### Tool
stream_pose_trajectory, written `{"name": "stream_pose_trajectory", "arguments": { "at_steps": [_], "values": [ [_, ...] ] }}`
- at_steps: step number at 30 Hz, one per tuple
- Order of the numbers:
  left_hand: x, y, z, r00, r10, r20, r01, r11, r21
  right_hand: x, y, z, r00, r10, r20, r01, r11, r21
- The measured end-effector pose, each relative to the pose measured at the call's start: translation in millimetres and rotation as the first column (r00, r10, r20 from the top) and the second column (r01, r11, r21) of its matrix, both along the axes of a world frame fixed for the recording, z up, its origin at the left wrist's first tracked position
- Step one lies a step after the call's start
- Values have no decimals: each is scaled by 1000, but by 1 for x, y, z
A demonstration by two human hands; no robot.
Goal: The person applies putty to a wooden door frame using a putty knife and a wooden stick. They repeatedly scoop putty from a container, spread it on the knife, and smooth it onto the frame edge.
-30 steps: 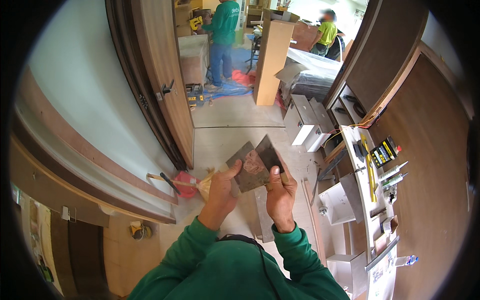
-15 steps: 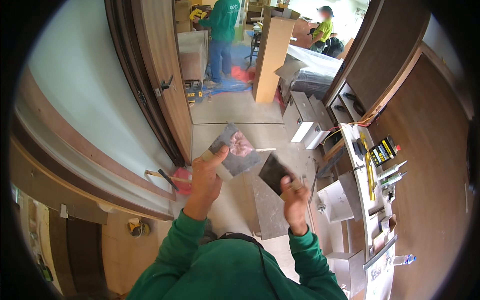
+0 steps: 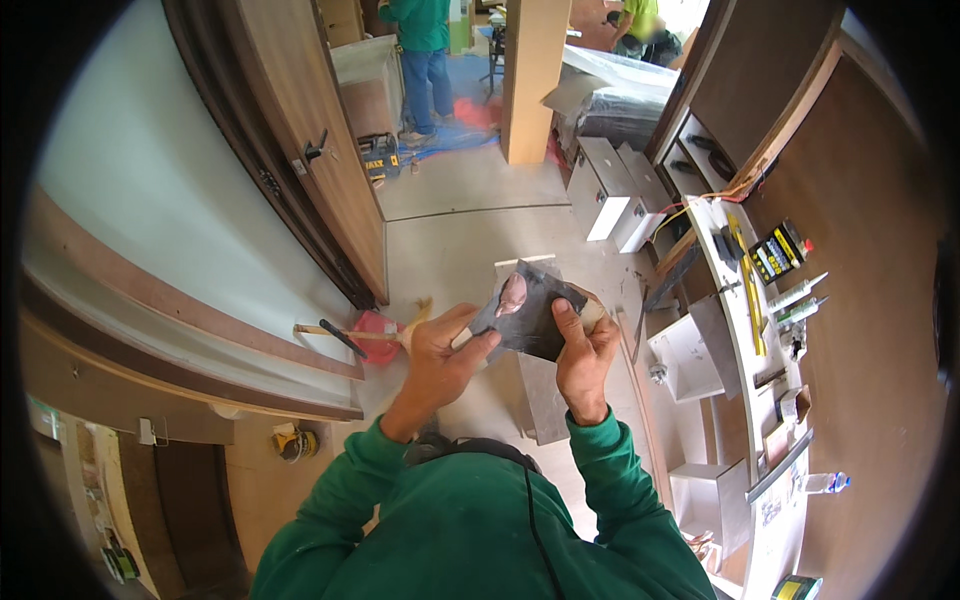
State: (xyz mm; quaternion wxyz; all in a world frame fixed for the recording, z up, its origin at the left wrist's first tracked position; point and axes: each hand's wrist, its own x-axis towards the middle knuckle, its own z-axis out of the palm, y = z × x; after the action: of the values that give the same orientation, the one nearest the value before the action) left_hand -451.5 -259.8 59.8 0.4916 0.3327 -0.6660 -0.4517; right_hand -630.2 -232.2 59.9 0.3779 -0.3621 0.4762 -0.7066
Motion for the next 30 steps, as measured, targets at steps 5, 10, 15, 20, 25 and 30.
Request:
{"name": "stream_pose_trajectory", "arguments": {
  "at_steps": [5,10,15,20,25,30],
  "values": [
    [35,-7,-27,901,-177,396,145,983,110,-44,25,-37,940,126,316,-120,992,-41],
    [89,-34,-82,953,182,242,-294,744,600,-117,98,-87,794,-152,589,226,972,-55],
    [119,-72,-124,986,-65,-154,159,644,748,-131,187,-110,605,-398,689,528,849,27],
    [94,-146,-155,969,-248,-19,173,615,769,-57,240,-116,385,-678,626,783,599,168],
    [60,-229,-174,832,-551,-62,405,528,746,45,258,-102,233,-741,629,925,368,91],
    [8,-243,-180,741,-666,87,424,564,708,169,283,-106,-1,-762,647,990,90,108]
  ]
}}
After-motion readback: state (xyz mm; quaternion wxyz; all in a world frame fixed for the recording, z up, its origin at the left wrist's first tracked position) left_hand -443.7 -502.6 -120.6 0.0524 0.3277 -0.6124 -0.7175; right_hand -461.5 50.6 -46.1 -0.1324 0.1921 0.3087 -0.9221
